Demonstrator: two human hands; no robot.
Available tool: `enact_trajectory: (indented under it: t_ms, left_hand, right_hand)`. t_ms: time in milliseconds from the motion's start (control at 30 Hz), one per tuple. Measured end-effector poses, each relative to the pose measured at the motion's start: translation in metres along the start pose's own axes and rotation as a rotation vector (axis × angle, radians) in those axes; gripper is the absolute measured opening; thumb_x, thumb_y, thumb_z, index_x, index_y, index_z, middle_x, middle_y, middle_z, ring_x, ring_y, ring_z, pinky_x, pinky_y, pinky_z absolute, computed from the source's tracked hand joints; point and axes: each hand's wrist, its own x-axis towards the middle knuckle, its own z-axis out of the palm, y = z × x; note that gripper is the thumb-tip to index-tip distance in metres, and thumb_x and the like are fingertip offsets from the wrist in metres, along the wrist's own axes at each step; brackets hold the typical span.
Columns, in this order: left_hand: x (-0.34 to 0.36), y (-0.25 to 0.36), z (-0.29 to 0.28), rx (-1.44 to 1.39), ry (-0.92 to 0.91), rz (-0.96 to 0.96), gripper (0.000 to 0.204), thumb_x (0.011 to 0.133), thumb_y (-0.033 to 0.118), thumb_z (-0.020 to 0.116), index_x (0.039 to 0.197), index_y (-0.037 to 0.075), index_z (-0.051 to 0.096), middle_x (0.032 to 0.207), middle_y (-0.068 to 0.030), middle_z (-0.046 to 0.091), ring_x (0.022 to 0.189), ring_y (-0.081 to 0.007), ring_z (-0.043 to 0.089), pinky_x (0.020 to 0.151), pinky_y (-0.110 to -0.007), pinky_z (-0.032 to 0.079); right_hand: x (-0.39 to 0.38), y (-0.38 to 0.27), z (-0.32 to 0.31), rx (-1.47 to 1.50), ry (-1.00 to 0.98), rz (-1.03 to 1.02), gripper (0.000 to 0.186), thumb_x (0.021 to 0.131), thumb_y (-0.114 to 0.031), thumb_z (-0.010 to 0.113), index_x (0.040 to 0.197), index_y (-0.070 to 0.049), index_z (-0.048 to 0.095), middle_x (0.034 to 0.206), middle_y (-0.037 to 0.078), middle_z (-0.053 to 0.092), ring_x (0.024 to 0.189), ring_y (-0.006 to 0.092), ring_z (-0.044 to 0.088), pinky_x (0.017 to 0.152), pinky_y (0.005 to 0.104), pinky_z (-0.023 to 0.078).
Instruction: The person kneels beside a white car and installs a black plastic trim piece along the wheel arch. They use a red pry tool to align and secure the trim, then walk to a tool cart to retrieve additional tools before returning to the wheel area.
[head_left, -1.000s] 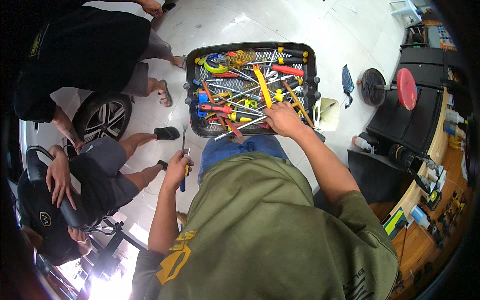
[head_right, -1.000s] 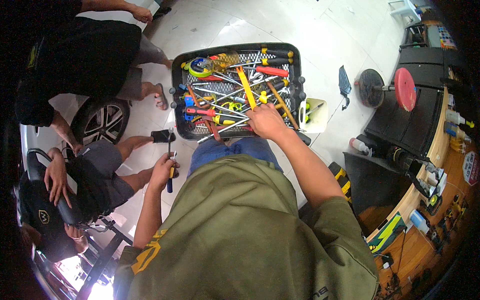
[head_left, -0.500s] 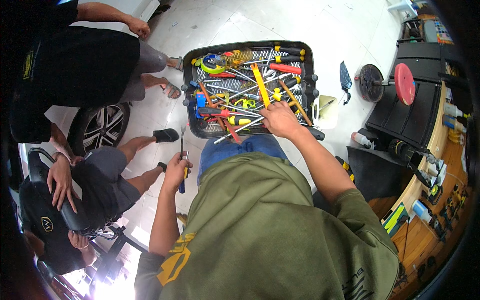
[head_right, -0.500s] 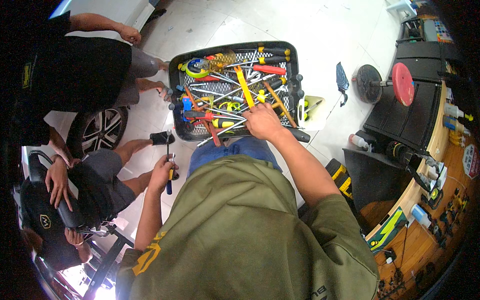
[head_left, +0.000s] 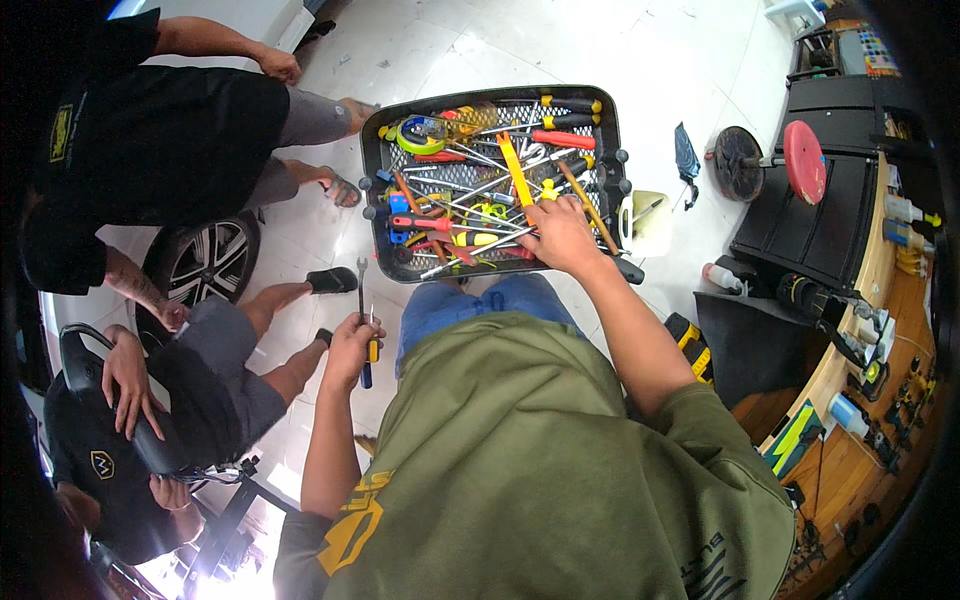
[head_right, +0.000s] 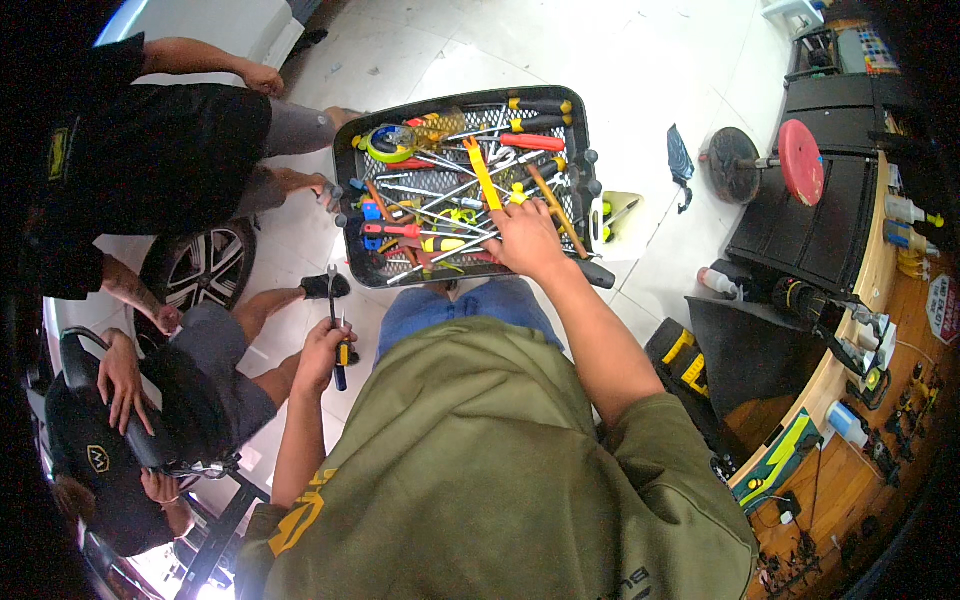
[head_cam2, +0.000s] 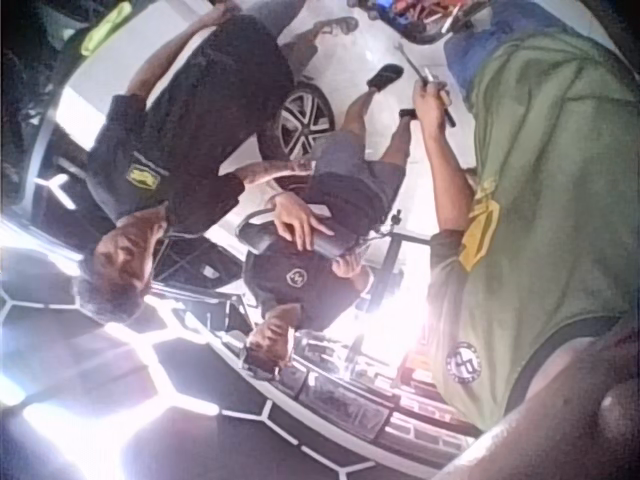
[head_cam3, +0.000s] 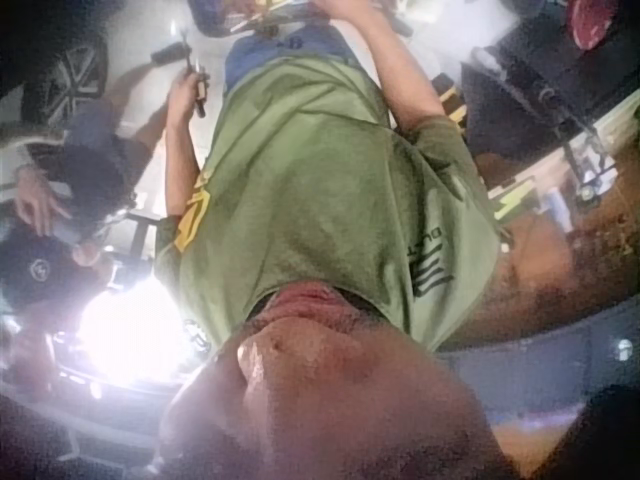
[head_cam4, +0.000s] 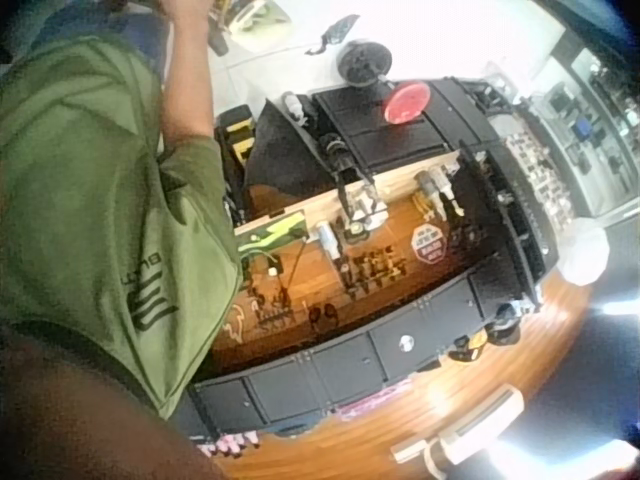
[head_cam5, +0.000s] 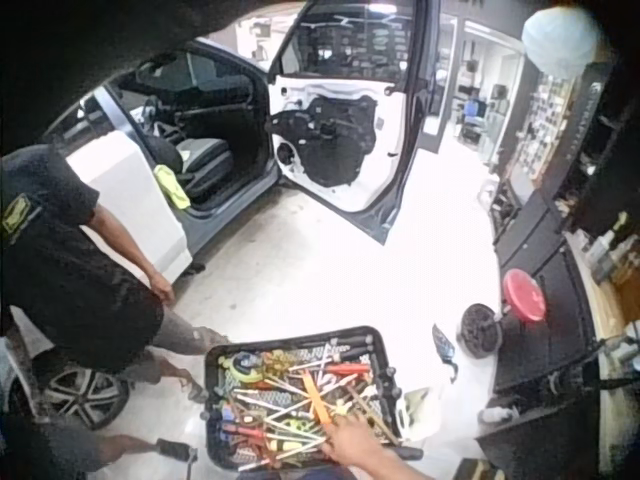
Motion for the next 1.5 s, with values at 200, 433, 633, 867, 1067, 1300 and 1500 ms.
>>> enact_trajectory:
  t_ms: [200, 433, 633, 867, 1067, 1300, 1500]
  left_hand:
    - [-0.004, -0.008, -0.002, 0.022, 0.029, 0.002, 0.014, 0.088, 0.016, 0.053, 0.091, 0.003, 0.053, 0.077, -0.0054, 0.060, 0.067, -0.0120, 0.055, 0.062, -0.025, 0.043]
    - [-0.004, 0.001, -0.007, 0.128, -0.002, -0.009, 0.015, 0.087, 0.015, 0.052, 0.093, 0.002, 0.055, 0.081, -0.0080, 0.061, 0.071, -0.0148, 0.058, 0.065, -0.027, 0.047]
    - [-0.008, -0.005, -0.016, 0.100, 0.026, 0.026, 0.014, 0.086, 0.013, 0.052, 0.092, 0.001, 0.055, 0.081, -0.0081, 0.061, 0.073, -0.0149, 0.059, 0.065, -0.027, 0.047]
    - [0.007, -0.015, -0.024, 0.122, 0.004, -0.034, 0.015, 0.087, 0.013, 0.052, 0.093, -0.001, 0.055, 0.082, -0.0089, 0.061, 0.074, -0.0156, 0.060, 0.066, -0.028, 0.048]
    - [0.022, 0.000, -0.036, 0.141, -0.028, -0.027, 0.016, 0.086, 0.013, 0.052, 0.093, -0.001, 0.056, 0.083, -0.0092, 0.061, 0.074, -0.0156, 0.060, 0.067, -0.028, 0.048]
    - [0.036, 0.010, -0.073, 0.134, 0.006, -0.031, 0.015, 0.087, 0.013, 0.052, 0.093, 0.000, 0.055, 0.078, -0.0077, 0.060, 0.071, -0.0149, 0.058, 0.064, -0.027, 0.046]
    - [0.054, 0.023, -0.087, 0.182, -0.043, -0.036, 0.013, 0.083, 0.011, 0.053, 0.090, 0.000, 0.054, 0.075, -0.0074, 0.059, 0.066, -0.0143, 0.056, 0.060, -0.027, 0.044]
  right_hand:
    - [0.015, -0.001, -0.018, 0.080, -0.209, 0.063, 0.047, 0.076, -0.032, 0.068, 0.114, -0.006, 0.060, 0.109, 0.019, 0.061, 0.106, 0.0342, 0.054, 0.096, 0.0444, 0.038]
    - [0.136, 0.015, -0.024, 0.357, 0.404, 0.028, 0.053, 0.081, -0.037, 0.061, 0.122, -0.005, 0.052, 0.114, 0.025, 0.056, 0.106, 0.0370, 0.054, 0.094, 0.0456, 0.042]
    - [0.137, -0.041, 0.005, 0.216, 0.128, -0.038, 0.059, 0.081, -0.032, 0.061, 0.130, -0.005, 0.042, 0.124, 0.024, 0.048, 0.115, 0.0391, 0.048, 0.103, 0.0485, 0.033]
    - [0.133, -0.033, 0.002, 0.237, 0.121, -0.064, 0.051, 0.077, -0.016, 0.056, 0.125, -0.001, 0.045, 0.114, 0.024, 0.054, 0.109, 0.0376, 0.051, 0.102, 0.0477, 0.033]
    - [0.128, -0.008, 0.002, 0.048, 0.158, -0.092, 0.039, 0.077, -0.016, 0.053, 0.113, -0.002, 0.056, 0.120, 0.018, 0.055, 0.113, 0.0345, 0.050, 0.101, 0.0470, 0.033]
    - [0.114, 0.017, -0.007, -0.141, 0.287, 0.175, 0.029, 0.077, -0.013, 0.053, 0.104, -0.004, 0.062, 0.112, 0.014, 0.059, 0.112, 0.0305, 0.050, 0.097, 0.0480, 0.037]
    - [0.186, -0.056, -0.003, 0.033, 0.094, -0.207, 0.026, 0.076, -0.011, 0.053, 0.100, -0.001, 0.061, 0.107, 0.016, 0.060, 0.097, 0.0334, 0.059, 0.084, 0.0406, 0.048]
